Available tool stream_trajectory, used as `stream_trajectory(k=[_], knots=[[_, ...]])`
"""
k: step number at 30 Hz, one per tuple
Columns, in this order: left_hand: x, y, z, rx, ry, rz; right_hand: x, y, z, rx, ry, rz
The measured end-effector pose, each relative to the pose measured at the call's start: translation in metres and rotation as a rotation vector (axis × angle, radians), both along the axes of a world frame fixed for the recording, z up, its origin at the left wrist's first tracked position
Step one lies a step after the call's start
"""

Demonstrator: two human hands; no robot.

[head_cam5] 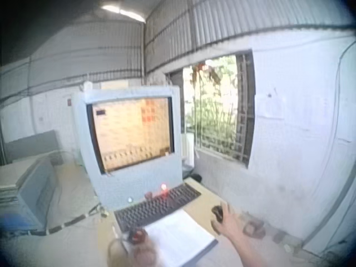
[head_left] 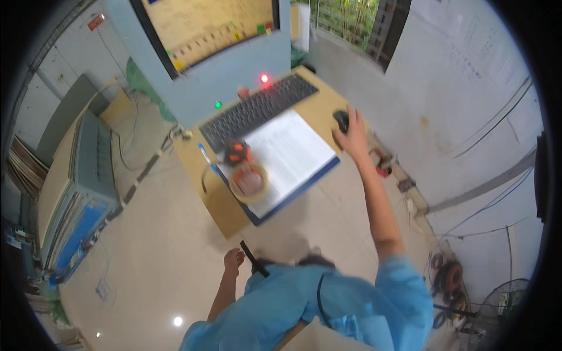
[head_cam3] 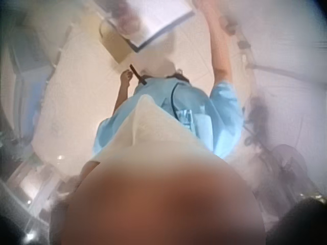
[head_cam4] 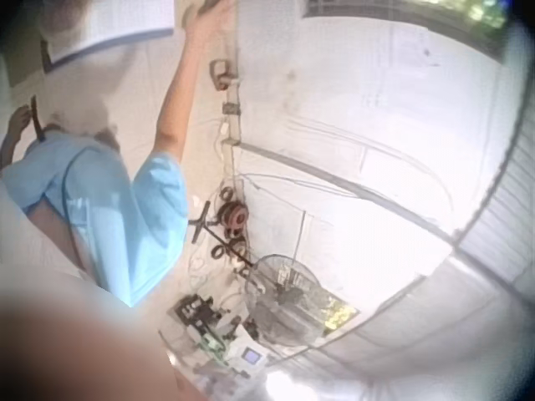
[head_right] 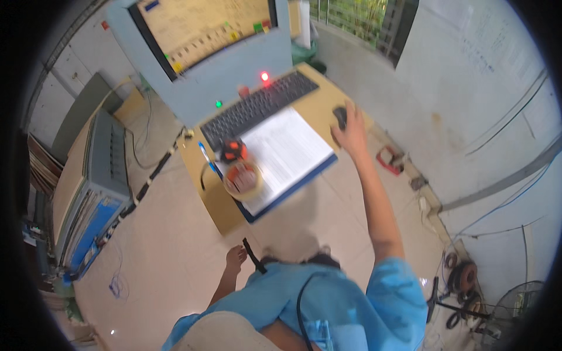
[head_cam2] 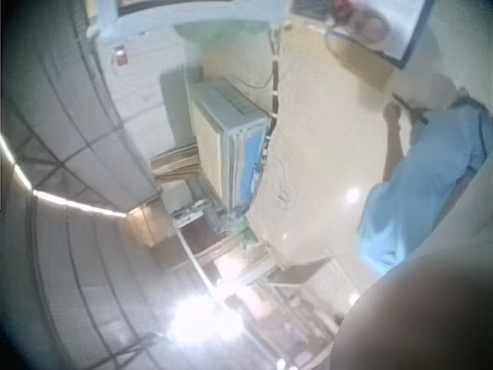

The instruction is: The person loads a large wooden board onto a machine, then operates a computer control panel using a keyboard and mouse. The person repeats the loading and operating cycle multiple times.

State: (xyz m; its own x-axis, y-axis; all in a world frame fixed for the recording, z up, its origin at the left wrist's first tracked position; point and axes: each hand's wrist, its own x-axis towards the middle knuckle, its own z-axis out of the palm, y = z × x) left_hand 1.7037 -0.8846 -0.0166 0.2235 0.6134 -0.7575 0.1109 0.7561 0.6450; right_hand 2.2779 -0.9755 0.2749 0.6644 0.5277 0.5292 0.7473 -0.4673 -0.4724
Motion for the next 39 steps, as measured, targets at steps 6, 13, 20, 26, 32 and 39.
stream_trajectory(k=[6, 13, 20, 26, 32, 39], knots=[[-0.065, -0.148, -0.053, -0.240, 0.086, 0.187, 0.033, 0.007, -0.009, 0.006, -0.010, 0.140], [-0.053, -0.300, -0.044, -0.219, 0.131, 0.210, 0.040, 0.009, -0.017, 0.092, -0.036, 0.174], [-0.016, -0.285, -0.048, -0.003, 0.235, 0.004, 0.040, 0.006, -0.017, 0.124, -0.024, 0.182], [0.022, -0.233, -0.025, -0.040, 0.118, 0.231, 0.040, 0.004, -0.023, 0.152, -0.013, 0.207], [0.028, -0.226, -0.013, -0.037, 0.141, 0.163, 0.051, 0.011, -0.033, 0.142, -0.031, 0.214], [-0.009, -0.268, -0.025, -0.142, 0.262, 0.308, 0.062, 0.014, -0.038, 0.040, -0.079, 0.312]])
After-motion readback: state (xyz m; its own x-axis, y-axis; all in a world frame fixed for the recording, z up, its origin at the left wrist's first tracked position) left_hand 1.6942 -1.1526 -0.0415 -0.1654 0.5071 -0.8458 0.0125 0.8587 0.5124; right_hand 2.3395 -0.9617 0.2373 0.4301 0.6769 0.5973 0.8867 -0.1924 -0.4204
